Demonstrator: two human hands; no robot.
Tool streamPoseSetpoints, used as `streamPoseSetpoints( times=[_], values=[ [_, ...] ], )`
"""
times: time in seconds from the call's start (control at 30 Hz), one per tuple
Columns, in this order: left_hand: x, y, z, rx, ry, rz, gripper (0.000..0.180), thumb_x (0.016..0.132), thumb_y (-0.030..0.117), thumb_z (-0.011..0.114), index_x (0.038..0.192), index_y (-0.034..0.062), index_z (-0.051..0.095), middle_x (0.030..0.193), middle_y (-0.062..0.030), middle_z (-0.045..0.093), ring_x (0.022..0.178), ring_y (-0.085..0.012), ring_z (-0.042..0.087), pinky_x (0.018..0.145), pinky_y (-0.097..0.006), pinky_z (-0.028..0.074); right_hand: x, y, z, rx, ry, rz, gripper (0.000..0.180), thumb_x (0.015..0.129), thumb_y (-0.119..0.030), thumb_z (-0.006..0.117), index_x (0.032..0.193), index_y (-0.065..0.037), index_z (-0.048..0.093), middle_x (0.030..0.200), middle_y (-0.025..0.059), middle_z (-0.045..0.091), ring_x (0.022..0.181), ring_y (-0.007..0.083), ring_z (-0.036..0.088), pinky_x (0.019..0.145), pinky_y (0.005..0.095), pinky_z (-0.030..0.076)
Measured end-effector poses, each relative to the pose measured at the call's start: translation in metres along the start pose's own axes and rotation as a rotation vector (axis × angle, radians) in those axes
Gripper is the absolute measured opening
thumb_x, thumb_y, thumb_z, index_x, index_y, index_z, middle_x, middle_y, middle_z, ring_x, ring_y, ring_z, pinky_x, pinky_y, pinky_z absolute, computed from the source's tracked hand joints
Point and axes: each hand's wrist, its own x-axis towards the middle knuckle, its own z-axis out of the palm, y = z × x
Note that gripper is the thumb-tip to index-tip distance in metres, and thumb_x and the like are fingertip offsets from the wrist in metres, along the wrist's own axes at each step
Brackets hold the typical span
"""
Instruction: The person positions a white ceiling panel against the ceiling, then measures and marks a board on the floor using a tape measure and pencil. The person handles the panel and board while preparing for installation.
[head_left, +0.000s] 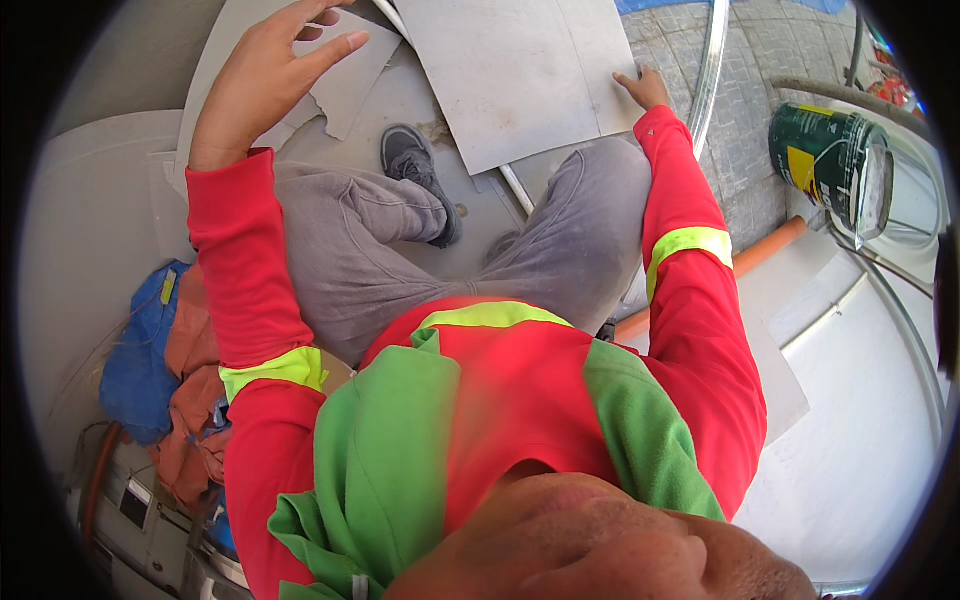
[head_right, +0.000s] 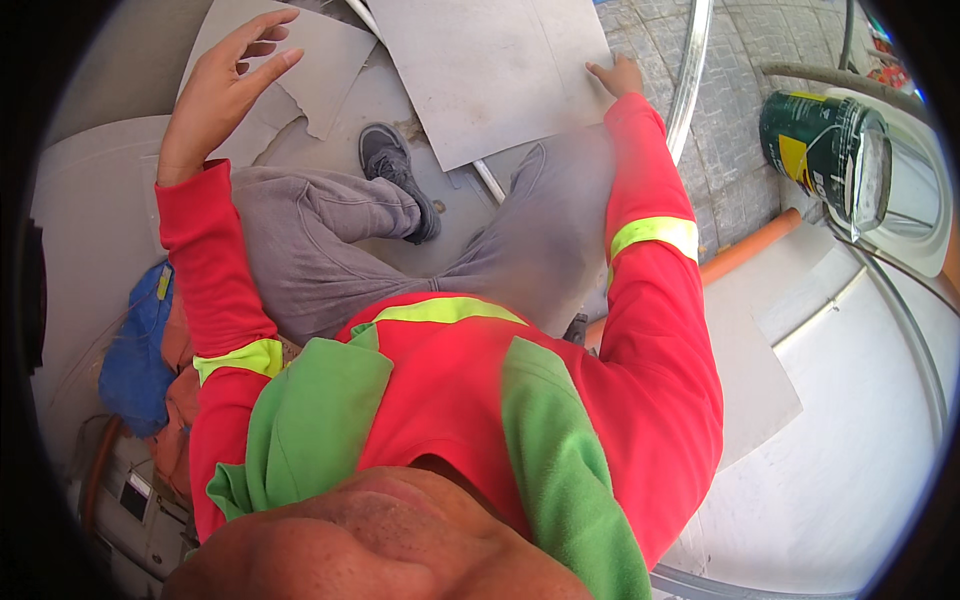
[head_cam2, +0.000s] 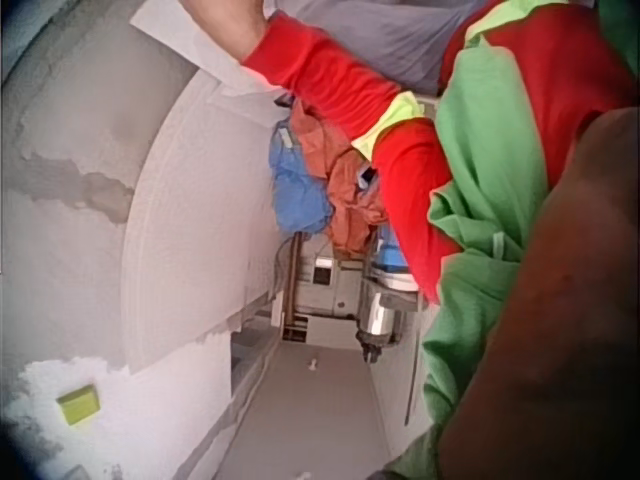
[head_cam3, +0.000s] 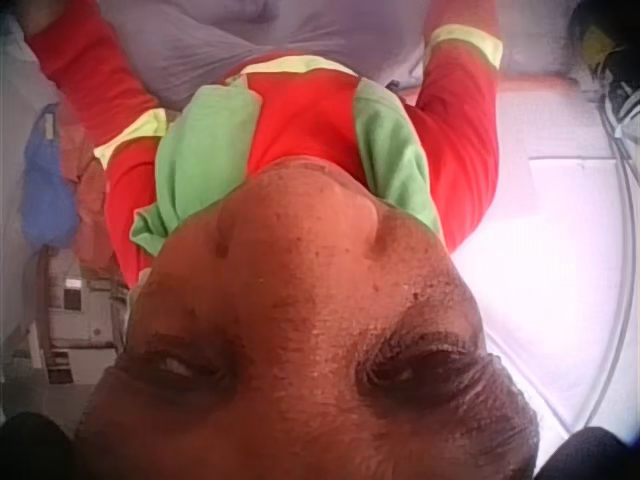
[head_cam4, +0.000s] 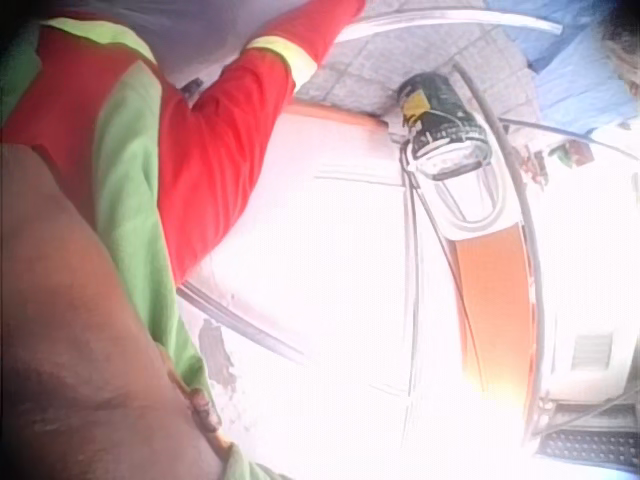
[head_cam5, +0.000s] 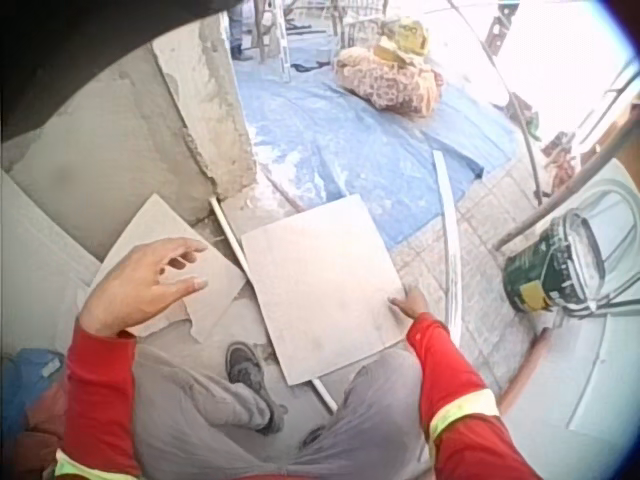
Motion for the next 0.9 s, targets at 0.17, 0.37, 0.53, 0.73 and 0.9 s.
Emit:
streamPoseSetpoints(
  times=[0.17, 0.37, 0.53, 0.73, 0.9],
  values=[
    [-0.021, -0.013, -0.005, -0.102, 0.162, -0.025, 0.044, 0.087, 0.022, 0.079, 0.124, 0.0005, 0.067, 0.108, -0.0147, 0.073, 0.098, -0.0239, 0.068, 0.086, -0.036, 0.054, -0.003, -0.023, -0.021, 0.183, -0.124, 0.194, 0.093, 0.082, -0.063, 0.073, 0.131, 0.015, 0.059, 0.128, 0.0299, 0.065, 0.121, 0.0388, 0.064, 0.102, 0.0429, 0.049],
    [-0.015, -0.017, -0.006, -0.113, 0.160, -0.003, 0.043, 0.088, 0.022, 0.079, 0.123, 0.0002, 0.068, 0.106, -0.0141, 0.073, 0.097, -0.0226, 0.069, 0.086, -0.034, 0.055, -0.036, -0.047, -0.033, 0.697, 0.048, 0.225, 0.058, 0.094, -0.043, 0.069, 0.104, 0.014, 0.070, 0.093, 0.0149, 0.071, 0.080, 0.0200, 0.065, 0.074, 0.0357, 0.051],
    [-0.002, -0.014, -0.005, -0.142, 0.224, 0.025, 0.044, 0.089, 0.023, 0.078, 0.125, 0.0003, 0.067, 0.107, -0.0149, 0.073, 0.096, -0.0232, 0.069, 0.085, -0.034, 0.056, -0.042, -0.066, -0.056, 0.828, 0.121, 0.165, 0.044, 0.102, -0.035, 0.062, 0.103, 0.008, 0.071, 0.095, 0.0087, 0.070, 0.084, 0.0173, 0.062, 0.079, 0.0317, 0.048],
    [0.028, -0.030, -0.002, -0.293, 0.408, -0.051, 0.052, 0.095, 0.030, 0.072, 0.136, 0.0002, 0.059, 0.113, -0.0157, 0.072, 0.099, -0.0238, 0.070, 0.086, -0.035, 0.056, -0.055, -0.100, -0.107, 1.219, 0.188, 0.089, 0.043, 0.105, -0.033, 0.058, 0.118, 0.007, 0.066, 0.112, 0.0119, 0.069, 0.098, 0.0194, 0.064, 0.089, 0.0324, 0.051],
    [0.036, -0.019, 0.018, -0.825, 0.307, -0.360, 0.053, 0.102, 0.036, 0.063, 0.140, 0.0007, 0.054, 0.117, -0.0114, 0.070, 0.101, -0.0221, 0.070, 0.088, -0.034, 0.056, -0.049, -0.153, -0.152, 1.379, 0.183, 0.089, 0.046, 0.106, -0.030, 0.056, 0.131, 0.009, 0.060, 0.129, 0.0157, 0.065, 0.112, 0.0228, 0.064, 0.096, 0.0338, 0.052]
  ],
)
